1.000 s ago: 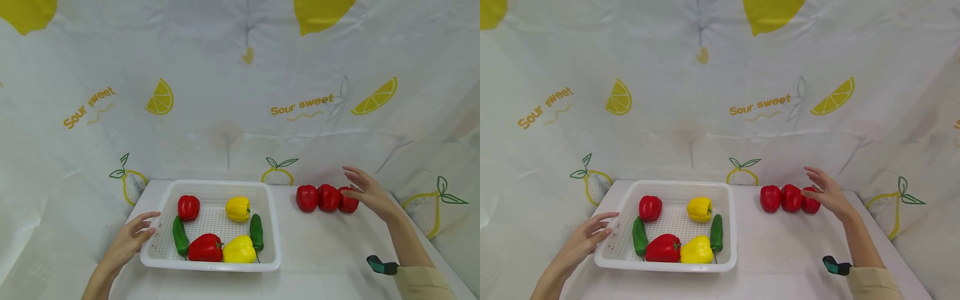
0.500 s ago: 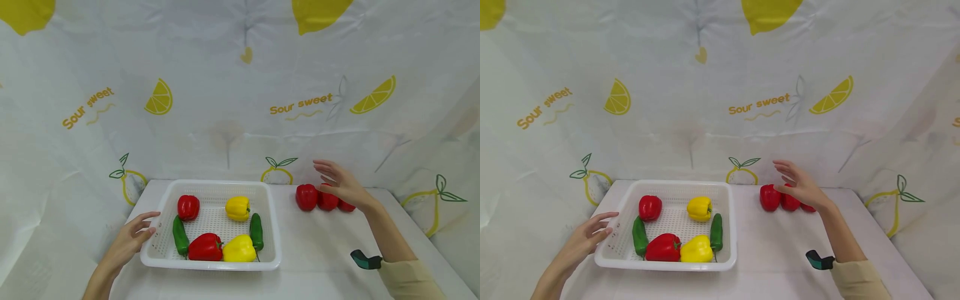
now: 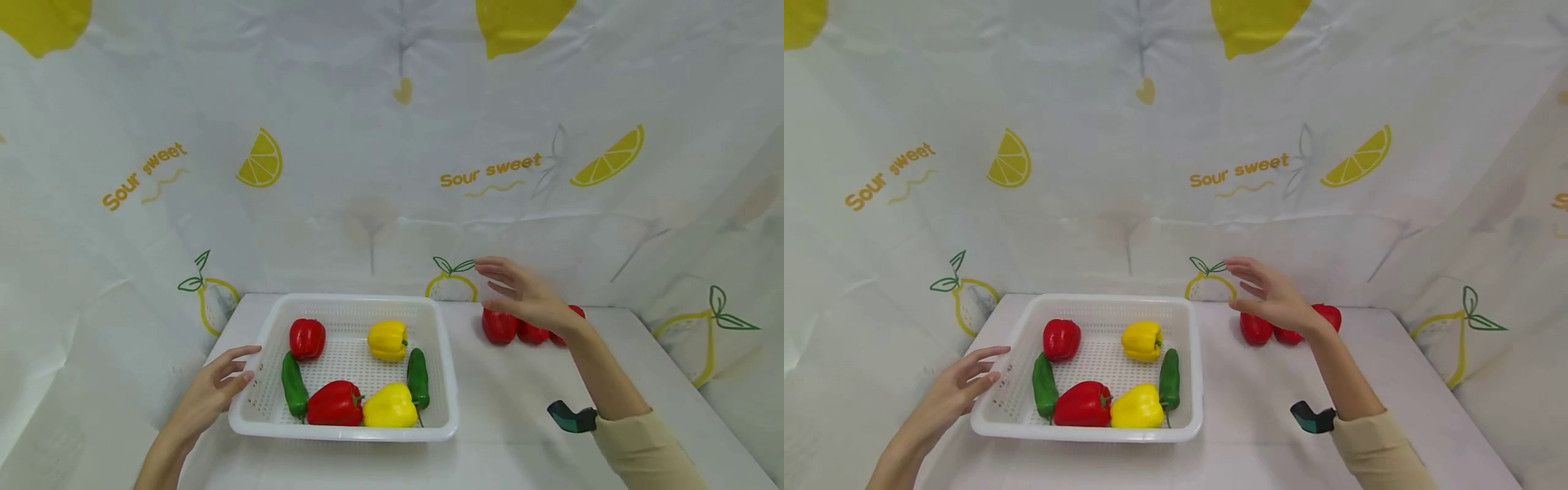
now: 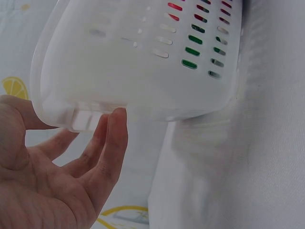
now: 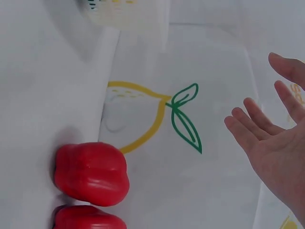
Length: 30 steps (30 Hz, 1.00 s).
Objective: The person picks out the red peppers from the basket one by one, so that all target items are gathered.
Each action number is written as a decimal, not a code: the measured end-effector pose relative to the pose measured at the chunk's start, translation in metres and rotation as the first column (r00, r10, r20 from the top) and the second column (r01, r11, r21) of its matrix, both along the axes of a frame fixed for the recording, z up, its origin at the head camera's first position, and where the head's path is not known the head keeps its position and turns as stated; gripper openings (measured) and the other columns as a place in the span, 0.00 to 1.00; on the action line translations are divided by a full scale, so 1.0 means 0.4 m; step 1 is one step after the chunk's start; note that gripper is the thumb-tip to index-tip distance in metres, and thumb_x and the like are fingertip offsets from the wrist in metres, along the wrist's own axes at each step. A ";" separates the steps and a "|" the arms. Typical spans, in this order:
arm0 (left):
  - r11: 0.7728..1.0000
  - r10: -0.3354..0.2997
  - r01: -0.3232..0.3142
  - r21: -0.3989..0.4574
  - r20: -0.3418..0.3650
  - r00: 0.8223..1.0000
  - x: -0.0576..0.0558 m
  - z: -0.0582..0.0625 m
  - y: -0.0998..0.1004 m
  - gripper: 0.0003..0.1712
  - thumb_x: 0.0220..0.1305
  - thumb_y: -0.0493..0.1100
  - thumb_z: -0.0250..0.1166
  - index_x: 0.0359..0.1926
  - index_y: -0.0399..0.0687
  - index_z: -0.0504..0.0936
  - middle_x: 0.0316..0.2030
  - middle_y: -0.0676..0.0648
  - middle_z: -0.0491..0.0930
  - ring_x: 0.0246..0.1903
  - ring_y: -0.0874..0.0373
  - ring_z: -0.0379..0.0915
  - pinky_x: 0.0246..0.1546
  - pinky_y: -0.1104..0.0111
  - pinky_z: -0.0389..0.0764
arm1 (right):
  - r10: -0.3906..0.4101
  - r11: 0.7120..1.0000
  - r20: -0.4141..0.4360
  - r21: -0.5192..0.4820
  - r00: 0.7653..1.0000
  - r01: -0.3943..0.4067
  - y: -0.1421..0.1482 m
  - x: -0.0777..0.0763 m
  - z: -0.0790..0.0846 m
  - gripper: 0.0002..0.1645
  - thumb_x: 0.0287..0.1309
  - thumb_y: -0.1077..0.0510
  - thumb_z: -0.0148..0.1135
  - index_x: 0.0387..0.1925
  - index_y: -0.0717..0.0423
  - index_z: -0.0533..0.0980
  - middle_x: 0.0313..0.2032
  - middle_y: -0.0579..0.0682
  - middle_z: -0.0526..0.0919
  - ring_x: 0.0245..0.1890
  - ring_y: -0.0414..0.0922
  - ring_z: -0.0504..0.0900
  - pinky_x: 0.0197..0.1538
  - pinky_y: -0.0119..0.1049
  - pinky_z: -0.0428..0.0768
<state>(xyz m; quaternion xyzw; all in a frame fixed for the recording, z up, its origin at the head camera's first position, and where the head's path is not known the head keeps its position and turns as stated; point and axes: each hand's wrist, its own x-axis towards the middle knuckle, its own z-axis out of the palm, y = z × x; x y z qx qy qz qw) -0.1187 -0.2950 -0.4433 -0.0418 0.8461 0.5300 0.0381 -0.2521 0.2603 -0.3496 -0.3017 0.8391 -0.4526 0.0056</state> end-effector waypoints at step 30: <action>1.000 0.010 -0.010 0.011 0.030 1.000 -0.003 -0.002 -0.001 0.33 0.80 0.46 0.64 0.80 0.49 0.68 0.65 0.33 0.80 0.52 0.55 0.85 0.42 0.63 0.87 | 0.359 0.930 0.073 0.062 0.931 -0.363 -0.350 -0.035 0.040 0.33 0.70 0.63 0.70 0.73 0.59 0.72 0.75 0.59 0.76 0.77 0.60 0.75 0.75 0.63 0.74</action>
